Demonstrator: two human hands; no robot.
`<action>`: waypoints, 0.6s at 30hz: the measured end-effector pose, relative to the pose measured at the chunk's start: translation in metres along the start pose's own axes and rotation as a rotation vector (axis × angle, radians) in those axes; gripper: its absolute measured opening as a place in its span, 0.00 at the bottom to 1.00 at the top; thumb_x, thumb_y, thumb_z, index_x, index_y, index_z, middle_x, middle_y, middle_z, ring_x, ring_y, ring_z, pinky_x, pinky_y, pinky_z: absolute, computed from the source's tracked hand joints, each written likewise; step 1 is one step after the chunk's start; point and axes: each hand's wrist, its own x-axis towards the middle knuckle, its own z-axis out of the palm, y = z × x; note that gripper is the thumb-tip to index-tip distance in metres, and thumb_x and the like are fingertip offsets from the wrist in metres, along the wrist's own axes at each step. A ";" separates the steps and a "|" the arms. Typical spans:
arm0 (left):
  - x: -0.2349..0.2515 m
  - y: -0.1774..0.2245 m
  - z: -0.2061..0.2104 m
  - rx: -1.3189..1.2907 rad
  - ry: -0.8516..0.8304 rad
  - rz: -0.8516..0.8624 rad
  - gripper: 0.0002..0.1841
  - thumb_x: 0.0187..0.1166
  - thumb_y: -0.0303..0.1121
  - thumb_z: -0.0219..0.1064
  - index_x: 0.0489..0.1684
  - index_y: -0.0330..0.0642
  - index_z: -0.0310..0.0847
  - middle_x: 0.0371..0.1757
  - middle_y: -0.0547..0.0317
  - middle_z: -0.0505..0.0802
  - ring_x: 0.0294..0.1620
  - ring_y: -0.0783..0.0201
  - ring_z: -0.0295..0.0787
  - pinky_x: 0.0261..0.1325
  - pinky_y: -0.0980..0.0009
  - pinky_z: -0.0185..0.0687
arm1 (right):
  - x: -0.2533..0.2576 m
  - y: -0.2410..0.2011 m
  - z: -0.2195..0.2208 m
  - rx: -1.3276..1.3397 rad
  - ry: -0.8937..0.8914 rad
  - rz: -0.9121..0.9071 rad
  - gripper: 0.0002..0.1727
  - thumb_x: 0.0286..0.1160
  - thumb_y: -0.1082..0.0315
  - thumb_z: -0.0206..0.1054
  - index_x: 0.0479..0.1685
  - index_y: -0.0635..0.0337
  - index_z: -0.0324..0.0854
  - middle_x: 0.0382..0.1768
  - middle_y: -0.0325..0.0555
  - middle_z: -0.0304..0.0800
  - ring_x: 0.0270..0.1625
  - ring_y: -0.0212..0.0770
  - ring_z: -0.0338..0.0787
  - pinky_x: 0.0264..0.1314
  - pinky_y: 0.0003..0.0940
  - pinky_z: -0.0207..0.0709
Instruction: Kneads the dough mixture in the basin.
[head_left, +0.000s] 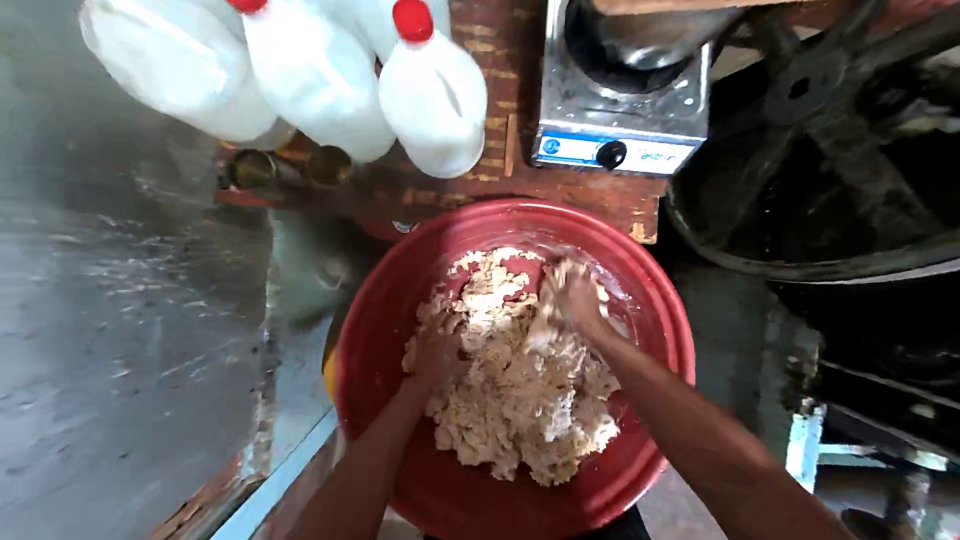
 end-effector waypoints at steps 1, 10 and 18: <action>0.002 0.000 0.014 -0.041 0.031 -0.016 0.48 0.60 0.60 0.78 0.87 0.54 0.69 0.96 0.58 0.56 0.96 0.41 0.38 0.85 0.27 0.50 | 0.020 -0.032 0.010 0.071 0.063 -0.002 0.28 0.80 0.53 0.67 0.68 0.69 0.79 0.63 0.70 0.86 0.68 0.67 0.86 0.71 0.67 0.77; -0.019 0.006 0.044 -0.243 -0.114 -0.141 0.42 0.68 0.68 0.69 0.78 0.47 0.78 0.87 0.47 0.73 0.86 0.40 0.67 0.82 0.32 0.61 | -0.016 -0.204 0.123 -0.433 -0.462 -0.908 0.21 0.76 0.67 0.71 0.69 0.52 0.85 0.69 0.55 0.86 0.74 0.60 0.82 0.78 0.68 0.70; -0.064 -0.001 0.065 -0.198 0.046 -0.129 0.56 0.61 0.74 0.69 0.92 0.50 0.60 0.97 0.51 0.49 0.96 0.40 0.41 0.87 0.31 0.50 | 0.013 0.009 -0.009 0.432 0.421 -0.142 0.27 0.67 0.54 0.80 0.63 0.59 0.87 0.57 0.52 0.94 0.61 0.46 0.93 0.69 0.53 0.86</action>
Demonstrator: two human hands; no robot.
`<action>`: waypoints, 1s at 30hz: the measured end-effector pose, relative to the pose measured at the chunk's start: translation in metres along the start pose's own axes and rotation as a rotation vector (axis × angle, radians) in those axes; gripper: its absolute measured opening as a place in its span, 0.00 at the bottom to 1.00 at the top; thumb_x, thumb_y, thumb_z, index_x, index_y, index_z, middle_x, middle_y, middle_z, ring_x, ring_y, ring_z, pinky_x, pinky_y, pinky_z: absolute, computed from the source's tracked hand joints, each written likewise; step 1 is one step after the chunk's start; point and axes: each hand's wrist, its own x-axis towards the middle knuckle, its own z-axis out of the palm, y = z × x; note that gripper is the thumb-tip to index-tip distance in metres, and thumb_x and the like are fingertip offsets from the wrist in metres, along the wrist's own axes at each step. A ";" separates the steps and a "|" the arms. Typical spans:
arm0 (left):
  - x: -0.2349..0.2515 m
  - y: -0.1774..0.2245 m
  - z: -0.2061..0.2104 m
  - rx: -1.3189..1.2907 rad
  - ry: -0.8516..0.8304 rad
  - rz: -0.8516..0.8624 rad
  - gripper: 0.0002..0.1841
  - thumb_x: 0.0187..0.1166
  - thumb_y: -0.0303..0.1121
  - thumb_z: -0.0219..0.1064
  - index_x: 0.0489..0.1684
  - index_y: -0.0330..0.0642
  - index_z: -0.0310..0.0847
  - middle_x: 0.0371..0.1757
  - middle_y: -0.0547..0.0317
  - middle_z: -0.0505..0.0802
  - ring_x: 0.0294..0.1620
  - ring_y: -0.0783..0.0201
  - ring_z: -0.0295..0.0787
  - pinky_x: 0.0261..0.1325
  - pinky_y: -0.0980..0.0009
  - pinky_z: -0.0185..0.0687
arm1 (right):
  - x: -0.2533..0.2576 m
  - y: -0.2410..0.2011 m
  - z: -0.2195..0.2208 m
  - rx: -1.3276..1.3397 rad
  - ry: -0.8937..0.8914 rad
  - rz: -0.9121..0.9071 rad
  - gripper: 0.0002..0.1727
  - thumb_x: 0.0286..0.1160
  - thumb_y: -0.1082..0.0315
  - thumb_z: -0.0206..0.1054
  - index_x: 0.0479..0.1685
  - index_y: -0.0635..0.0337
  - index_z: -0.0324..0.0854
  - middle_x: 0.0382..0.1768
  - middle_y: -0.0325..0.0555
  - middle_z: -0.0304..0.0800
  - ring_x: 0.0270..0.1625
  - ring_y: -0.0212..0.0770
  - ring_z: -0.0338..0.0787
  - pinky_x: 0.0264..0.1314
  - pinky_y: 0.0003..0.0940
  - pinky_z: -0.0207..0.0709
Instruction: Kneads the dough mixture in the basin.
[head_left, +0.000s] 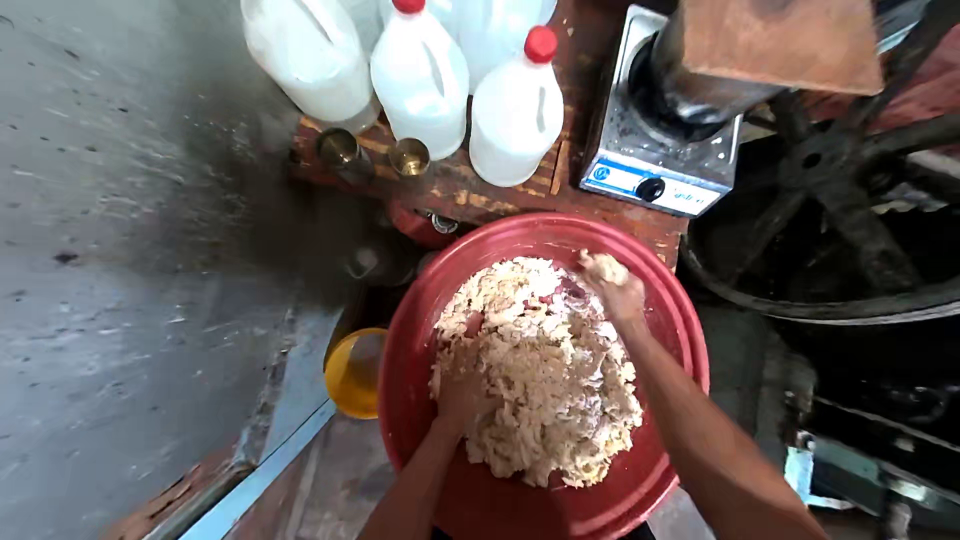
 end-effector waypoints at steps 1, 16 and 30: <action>-0.001 0.002 -0.001 0.004 0.003 -0.001 0.59 0.60 0.74 0.70 0.94 0.51 0.55 0.98 0.52 0.46 0.96 0.40 0.39 0.87 0.30 0.51 | -0.014 0.011 -0.016 -0.046 0.131 0.063 0.28 0.69 0.54 0.77 0.64 0.63 0.86 0.59 0.56 0.93 0.63 0.50 0.92 0.72 0.55 0.83; 0.011 -0.002 0.004 -0.044 -0.134 0.037 0.42 0.72 0.61 0.71 0.88 0.53 0.67 0.97 0.54 0.53 0.96 0.37 0.40 0.83 0.22 0.46 | -0.072 -0.147 0.163 -0.847 -0.971 -1.118 0.16 0.79 0.74 0.65 0.63 0.61 0.85 0.67 0.58 0.87 0.74 0.61 0.82 0.78 0.64 0.73; 0.016 -0.009 0.017 -0.058 -0.007 0.077 0.53 0.66 0.65 0.73 0.96 0.57 0.52 0.99 0.64 0.44 0.97 0.40 0.34 0.81 0.18 0.44 | 0.019 -0.099 0.060 -1.212 -0.740 -1.142 0.26 0.87 0.71 0.54 0.85 0.58 0.71 0.91 0.55 0.61 0.94 0.60 0.56 0.97 0.62 0.41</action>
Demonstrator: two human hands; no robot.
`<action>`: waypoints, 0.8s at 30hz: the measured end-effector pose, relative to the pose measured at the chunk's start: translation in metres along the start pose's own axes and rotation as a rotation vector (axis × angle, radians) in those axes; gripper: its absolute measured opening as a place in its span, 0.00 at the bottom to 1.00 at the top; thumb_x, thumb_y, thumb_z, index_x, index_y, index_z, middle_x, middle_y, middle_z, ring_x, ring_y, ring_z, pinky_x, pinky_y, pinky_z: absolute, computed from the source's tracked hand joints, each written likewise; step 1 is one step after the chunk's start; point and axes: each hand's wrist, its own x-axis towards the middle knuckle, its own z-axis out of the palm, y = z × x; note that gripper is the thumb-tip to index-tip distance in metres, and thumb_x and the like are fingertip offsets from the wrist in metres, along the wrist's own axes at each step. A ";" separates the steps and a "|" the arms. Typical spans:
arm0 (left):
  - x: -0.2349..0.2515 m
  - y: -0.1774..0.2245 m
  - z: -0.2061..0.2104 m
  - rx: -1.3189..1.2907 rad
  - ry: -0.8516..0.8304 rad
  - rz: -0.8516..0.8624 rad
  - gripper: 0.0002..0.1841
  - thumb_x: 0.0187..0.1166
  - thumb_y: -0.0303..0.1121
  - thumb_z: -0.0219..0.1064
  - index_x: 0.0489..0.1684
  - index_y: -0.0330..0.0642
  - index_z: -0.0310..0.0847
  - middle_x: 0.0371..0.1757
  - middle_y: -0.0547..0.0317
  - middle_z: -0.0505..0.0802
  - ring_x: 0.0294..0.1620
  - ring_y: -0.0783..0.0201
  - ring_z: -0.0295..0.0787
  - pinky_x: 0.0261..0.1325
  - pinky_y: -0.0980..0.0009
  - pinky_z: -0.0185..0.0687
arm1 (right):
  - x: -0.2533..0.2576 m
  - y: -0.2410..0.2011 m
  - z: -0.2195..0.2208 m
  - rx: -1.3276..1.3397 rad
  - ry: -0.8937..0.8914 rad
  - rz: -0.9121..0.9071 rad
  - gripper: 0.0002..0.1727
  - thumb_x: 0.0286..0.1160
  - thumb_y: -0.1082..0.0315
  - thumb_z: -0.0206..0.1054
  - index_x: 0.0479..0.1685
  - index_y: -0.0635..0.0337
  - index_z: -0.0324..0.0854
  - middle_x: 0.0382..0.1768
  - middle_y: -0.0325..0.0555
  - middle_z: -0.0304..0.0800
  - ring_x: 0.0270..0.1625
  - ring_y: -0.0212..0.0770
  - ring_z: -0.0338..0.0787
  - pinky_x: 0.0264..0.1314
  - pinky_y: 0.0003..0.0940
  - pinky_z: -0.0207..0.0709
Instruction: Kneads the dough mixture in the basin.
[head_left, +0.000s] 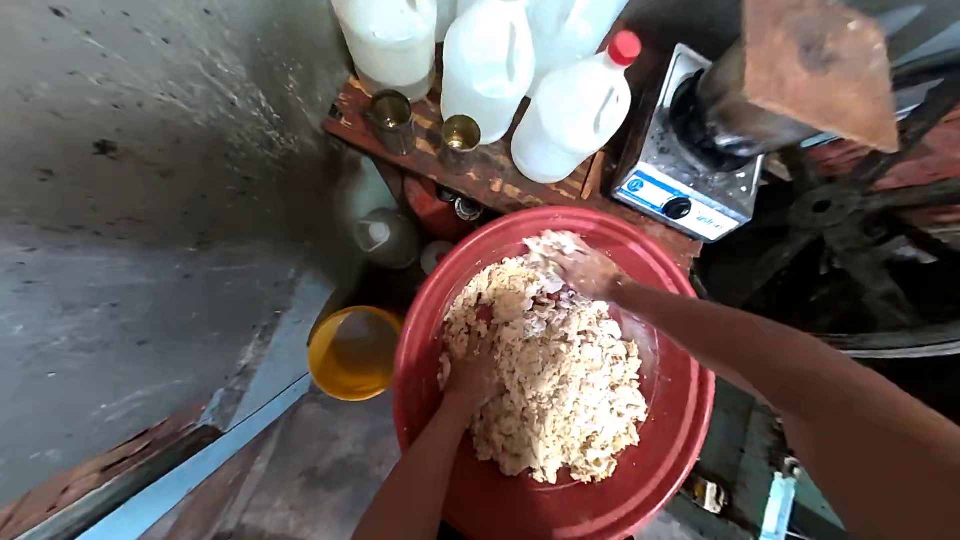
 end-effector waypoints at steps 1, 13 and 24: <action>0.001 0.000 0.000 0.000 0.000 0.003 0.53 0.67 0.64 0.73 0.96 0.57 0.52 0.99 0.62 0.44 0.97 0.39 0.32 0.81 0.17 0.40 | 0.018 -0.005 -0.009 -0.017 0.005 -0.040 0.28 0.86 0.72 0.56 0.86 0.55 0.71 0.89 0.52 0.67 0.92 0.58 0.62 0.95 0.58 0.48; -0.012 0.004 0.005 -0.073 -0.006 -0.073 0.54 0.70 0.66 0.69 0.97 0.54 0.46 0.99 0.60 0.38 0.98 0.44 0.29 0.86 0.24 0.42 | -0.081 -0.023 0.031 0.382 0.254 0.639 0.23 0.83 0.67 0.59 0.74 0.63 0.79 0.83 0.62 0.71 0.82 0.61 0.77 0.80 0.56 0.76; -0.026 0.027 0.034 -0.131 -0.025 -0.158 0.43 0.77 0.61 0.67 0.87 0.40 0.67 0.92 0.41 0.63 0.89 0.36 0.61 0.79 0.32 0.66 | 0.109 -0.186 -0.011 1.037 0.537 0.644 0.41 0.64 0.67 0.78 0.83 0.62 0.68 0.83 0.71 0.65 0.76 0.65 0.81 0.73 0.57 0.83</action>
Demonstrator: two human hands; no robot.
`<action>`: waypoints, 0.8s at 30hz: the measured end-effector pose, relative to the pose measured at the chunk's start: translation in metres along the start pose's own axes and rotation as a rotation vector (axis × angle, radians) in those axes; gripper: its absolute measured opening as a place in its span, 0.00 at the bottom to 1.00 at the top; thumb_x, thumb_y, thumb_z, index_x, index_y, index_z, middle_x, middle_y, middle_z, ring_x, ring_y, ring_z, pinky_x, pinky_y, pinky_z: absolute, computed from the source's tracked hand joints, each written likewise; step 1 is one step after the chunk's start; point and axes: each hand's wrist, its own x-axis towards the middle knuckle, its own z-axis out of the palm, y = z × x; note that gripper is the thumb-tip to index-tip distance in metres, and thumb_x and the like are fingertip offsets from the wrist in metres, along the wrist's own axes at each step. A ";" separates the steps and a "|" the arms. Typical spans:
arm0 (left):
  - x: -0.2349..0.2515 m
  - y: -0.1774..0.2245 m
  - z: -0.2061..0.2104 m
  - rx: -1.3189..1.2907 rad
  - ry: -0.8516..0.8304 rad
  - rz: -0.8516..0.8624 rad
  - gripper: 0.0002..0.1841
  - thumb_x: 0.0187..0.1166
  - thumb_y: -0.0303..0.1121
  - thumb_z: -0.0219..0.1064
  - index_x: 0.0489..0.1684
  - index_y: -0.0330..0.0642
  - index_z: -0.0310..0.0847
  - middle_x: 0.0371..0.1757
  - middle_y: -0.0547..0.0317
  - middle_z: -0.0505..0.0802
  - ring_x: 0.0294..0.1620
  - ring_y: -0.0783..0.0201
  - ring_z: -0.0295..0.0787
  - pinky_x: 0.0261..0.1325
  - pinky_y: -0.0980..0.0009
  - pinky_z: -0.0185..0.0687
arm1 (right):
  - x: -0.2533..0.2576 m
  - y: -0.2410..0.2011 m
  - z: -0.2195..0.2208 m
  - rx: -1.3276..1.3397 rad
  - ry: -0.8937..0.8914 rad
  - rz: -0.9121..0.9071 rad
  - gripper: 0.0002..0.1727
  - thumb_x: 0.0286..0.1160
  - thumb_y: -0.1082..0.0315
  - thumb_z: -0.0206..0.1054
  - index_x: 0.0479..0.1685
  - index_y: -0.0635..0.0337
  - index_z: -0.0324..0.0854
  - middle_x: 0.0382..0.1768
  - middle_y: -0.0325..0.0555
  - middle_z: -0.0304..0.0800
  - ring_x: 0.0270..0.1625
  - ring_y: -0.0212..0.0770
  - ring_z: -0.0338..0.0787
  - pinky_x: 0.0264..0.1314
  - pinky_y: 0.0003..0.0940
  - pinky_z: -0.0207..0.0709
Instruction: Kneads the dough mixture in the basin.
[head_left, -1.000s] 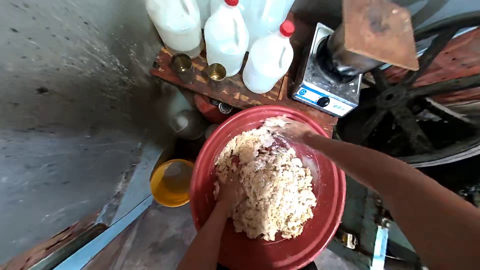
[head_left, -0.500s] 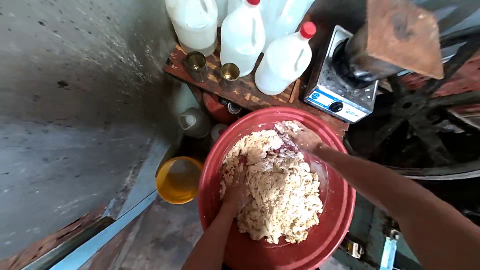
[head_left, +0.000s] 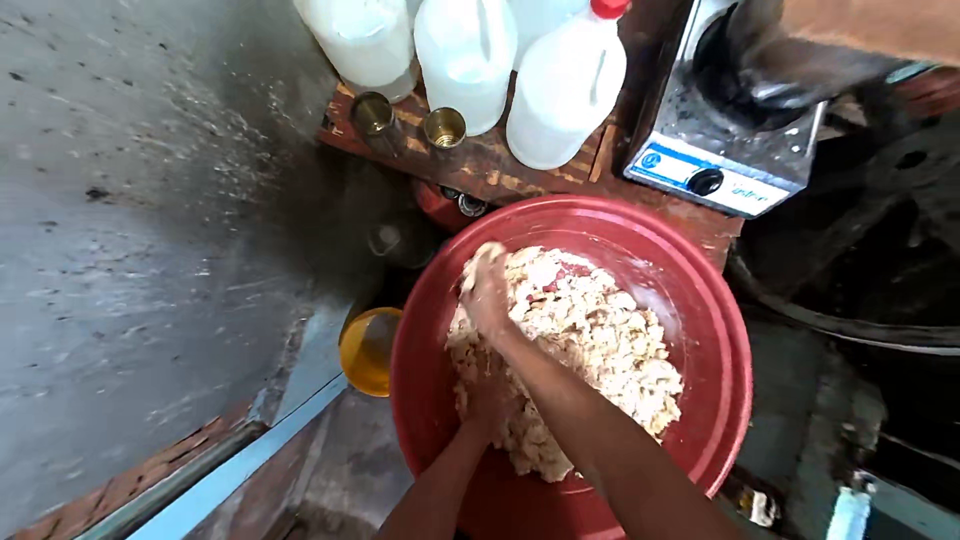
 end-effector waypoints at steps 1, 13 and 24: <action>-0.003 0.002 0.006 -0.012 -0.026 -0.012 0.40 0.78 0.59 0.66 0.85 0.40 0.69 0.90 0.41 0.68 0.87 0.37 0.65 0.79 0.32 0.67 | -0.011 0.007 0.003 0.033 -0.123 -0.089 0.38 0.61 0.68 0.79 0.80 0.60 0.75 0.82 0.67 0.69 0.77 0.59 0.81 0.77 0.51 0.80; -0.052 0.010 -0.014 -0.419 -0.073 -0.203 0.26 0.89 0.30 0.57 0.83 0.24 0.63 0.80 0.28 0.75 0.85 0.40 0.69 0.86 0.49 0.63 | -0.016 -0.007 0.051 0.442 0.325 0.159 0.32 0.86 0.61 0.60 0.86 0.69 0.62 0.80 0.68 0.73 0.82 0.60 0.76 0.83 0.54 0.73; -0.007 -0.008 0.015 -0.079 -0.096 -0.004 0.38 0.78 0.58 0.66 0.85 0.47 0.71 0.84 0.47 0.77 0.83 0.43 0.73 0.80 0.36 0.68 | 0.016 -0.010 -0.047 0.926 0.445 0.518 0.28 0.91 0.46 0.53 0.72 0.60 0.76 0.52 0.56 0.90 0.50 0.49 0.92 0.52 0.51 0.88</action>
